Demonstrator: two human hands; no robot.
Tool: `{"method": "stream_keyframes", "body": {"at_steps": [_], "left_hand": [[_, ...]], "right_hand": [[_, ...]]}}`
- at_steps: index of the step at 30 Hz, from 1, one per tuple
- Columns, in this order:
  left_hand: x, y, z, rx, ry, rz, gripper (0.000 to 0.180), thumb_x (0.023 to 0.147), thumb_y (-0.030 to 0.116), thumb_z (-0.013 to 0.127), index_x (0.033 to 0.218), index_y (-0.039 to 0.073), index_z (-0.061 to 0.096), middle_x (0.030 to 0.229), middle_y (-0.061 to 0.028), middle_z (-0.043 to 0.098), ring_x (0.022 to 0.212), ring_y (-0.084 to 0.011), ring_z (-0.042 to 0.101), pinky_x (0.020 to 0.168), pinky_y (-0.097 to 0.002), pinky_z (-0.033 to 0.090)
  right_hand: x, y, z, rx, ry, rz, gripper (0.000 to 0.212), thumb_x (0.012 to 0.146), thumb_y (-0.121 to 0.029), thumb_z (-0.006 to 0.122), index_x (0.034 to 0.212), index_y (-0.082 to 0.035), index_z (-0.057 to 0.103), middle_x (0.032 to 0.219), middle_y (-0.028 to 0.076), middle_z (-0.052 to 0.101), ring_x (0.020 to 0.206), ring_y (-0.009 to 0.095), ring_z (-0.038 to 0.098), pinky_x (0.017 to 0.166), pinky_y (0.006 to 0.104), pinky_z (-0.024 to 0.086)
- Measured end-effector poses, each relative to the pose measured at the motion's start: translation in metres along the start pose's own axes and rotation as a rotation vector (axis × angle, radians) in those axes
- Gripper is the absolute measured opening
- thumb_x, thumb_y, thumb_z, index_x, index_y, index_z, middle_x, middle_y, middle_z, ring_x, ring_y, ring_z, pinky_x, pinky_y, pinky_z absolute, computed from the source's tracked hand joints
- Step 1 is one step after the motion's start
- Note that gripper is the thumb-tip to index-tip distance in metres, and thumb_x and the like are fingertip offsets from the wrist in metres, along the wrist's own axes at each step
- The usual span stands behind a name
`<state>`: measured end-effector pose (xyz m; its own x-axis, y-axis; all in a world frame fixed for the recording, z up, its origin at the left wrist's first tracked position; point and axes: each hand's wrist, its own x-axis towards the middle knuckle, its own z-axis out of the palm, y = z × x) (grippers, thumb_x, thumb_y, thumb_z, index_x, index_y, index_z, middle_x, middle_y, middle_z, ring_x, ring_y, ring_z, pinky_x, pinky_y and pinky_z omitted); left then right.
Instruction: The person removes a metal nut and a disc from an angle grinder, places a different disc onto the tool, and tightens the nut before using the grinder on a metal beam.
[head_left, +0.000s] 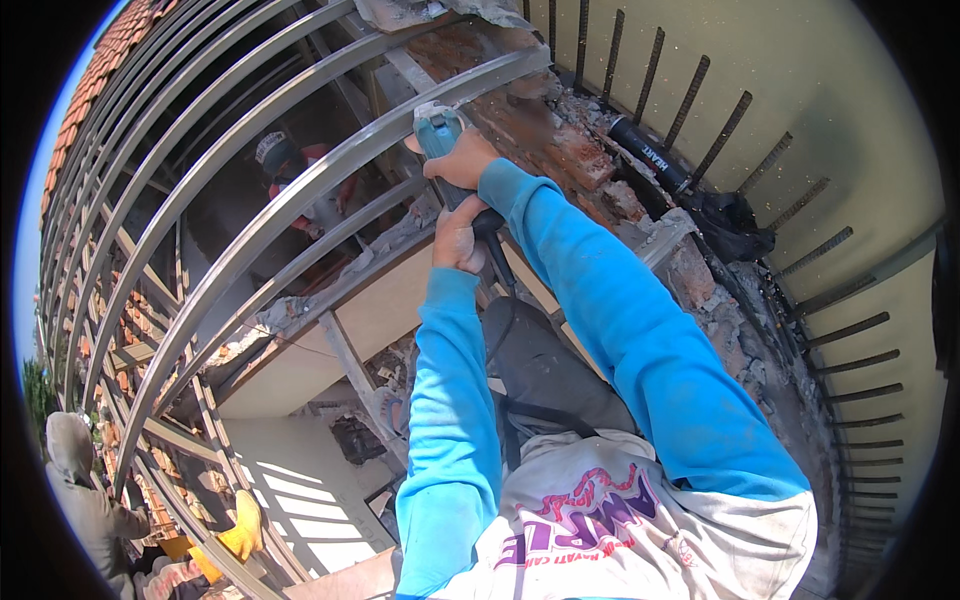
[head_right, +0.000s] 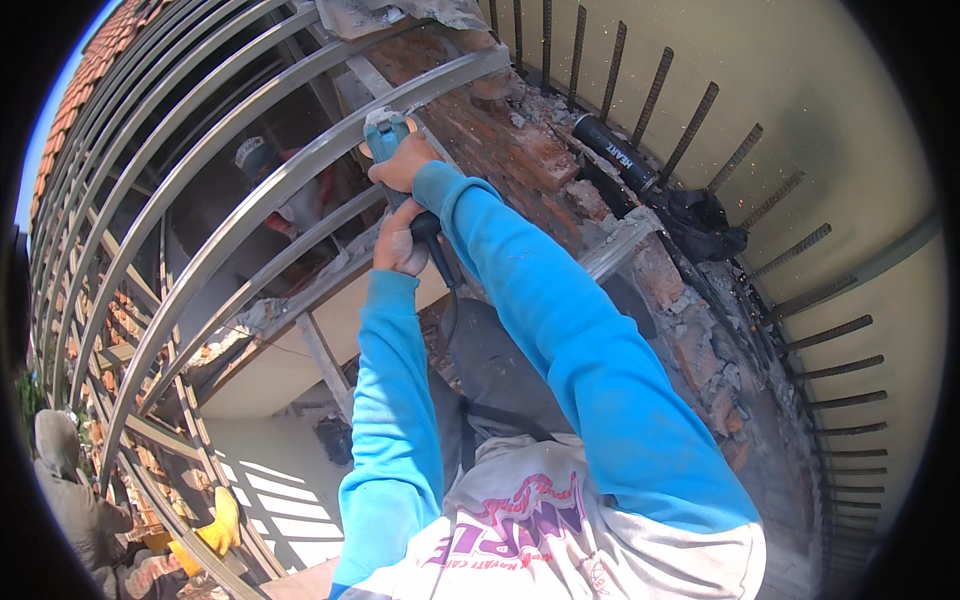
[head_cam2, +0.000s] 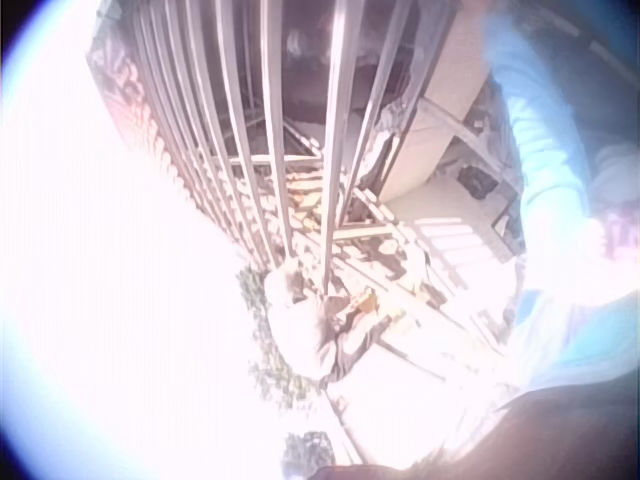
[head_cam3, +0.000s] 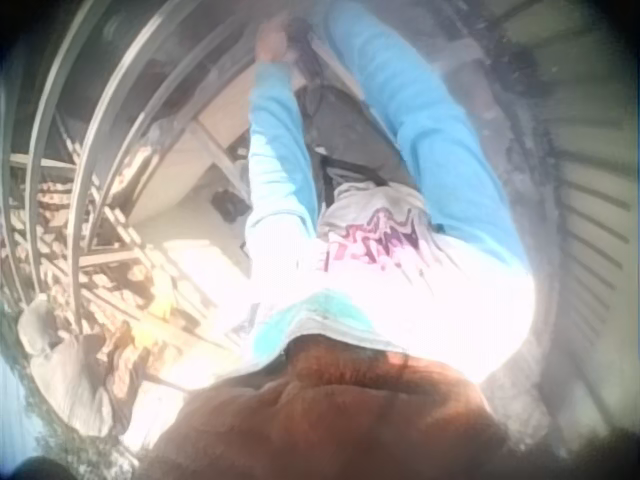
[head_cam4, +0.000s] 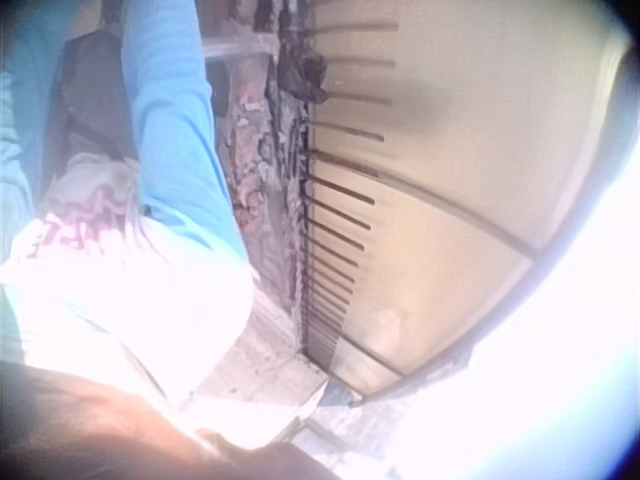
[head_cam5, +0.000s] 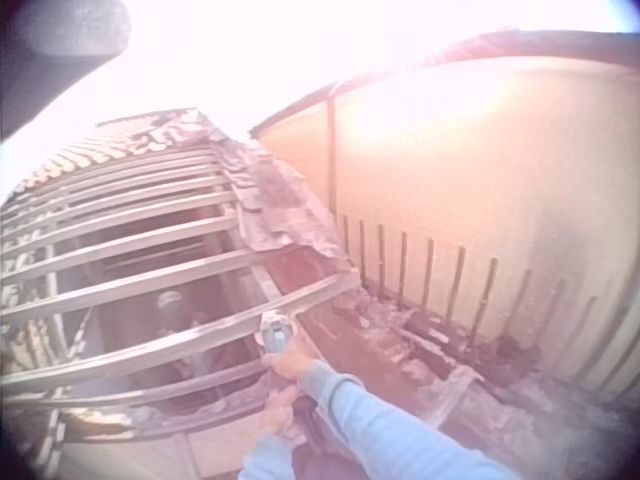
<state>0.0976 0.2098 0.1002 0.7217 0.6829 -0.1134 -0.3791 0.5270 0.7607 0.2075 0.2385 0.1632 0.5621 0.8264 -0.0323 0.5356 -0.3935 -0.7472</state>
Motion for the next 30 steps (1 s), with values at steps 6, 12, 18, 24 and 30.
{"method": "stream_keyframes", "body": {"at_steps": [6,12,18,24,30], "left_hand": [[-0.105,-0.04,0.01,-0.133,0.181,0.163,0.046,0.084,0.01,0.066,0.126,0.006,0.046,0.102,-0.0076,0.063,0.078,-0.0213,0.066,0.055,-0.0341,0.052],[-0.158,-0.079,-0.011,-0.044,0.376,0.361,0.059,0.075,0.003,0.073,0.127,0.004,0.045,0.103,-0.0077,0.062,0.08,-0.0194,0.065,0.061,-0.0328,0.054],[-0.194,-0.059,-0.019,0.237,0.425,0.42,0.061,0.069,0.002,0.072,0.123,0.002,0.044,0.11,-0.0076,0.058,0.095,-0.0165,0.061,0.081,-0.0302,0.051],[-0.222,-0.044,-0.032,0.597,0.528,0.449,0.07,0.065,0.015,0.08,0.121,0.0,0.041,0.103,-0.0148,0.06,0.094,-0.0241,0.062,0.079,-0.035,0.051],[-0.243,-0.034,-0.01,0.821,0.552,0.377,0.071,0.067,0.017,0.079,0.124,-0.001,0.041,0.107,-0.0209,0.063,0.099,-0.0301,0.065,0.085,-0.0393,0.05]], "right_hand": [[-0.099,0.001,0.016,-0.042,-0.268,-0.139,0.088,0.065,-0.035,0.077,0.118,0.022,0.036,0.103,0.035,0.059,0.094,0.043,0.064,0.08,0.0408,0.051],[-0.163,0.003,0.036,0.079,-0.346,-0.254,0.083,0.067,-0.028,0.075,0.124,0.016,0.033,0.1,0.035,0.059,0.092,0.044,0.064,0.08,0.0441,0.051],[-0.196,0.002,0.058,0.358,-0.26,-0.433,0.08,0.07,-0.027,0.076,0.128,0.007,0.033,0.104,0.033,0.059,0.095,0.045,0.062,0.084,0.0452,0.049],[-0.216,-0.008,0.063,0.684,-0.325,-0.488,0.076,0.074,-0.025,0.078,0.132,0.001,0.037,0.113,0.015,0.059,0.104,0.025,0.058,0.092,0.0369,0.047],[-0.229,0.011,0.052,1.237,-0.491,-0.066,0.068,0.099,-0.061,0.028,0.124,-0.001,0.05,0.105,0.009,0.062,0.093,0.015,0.061,0.081,0.0296,0.052]]}}
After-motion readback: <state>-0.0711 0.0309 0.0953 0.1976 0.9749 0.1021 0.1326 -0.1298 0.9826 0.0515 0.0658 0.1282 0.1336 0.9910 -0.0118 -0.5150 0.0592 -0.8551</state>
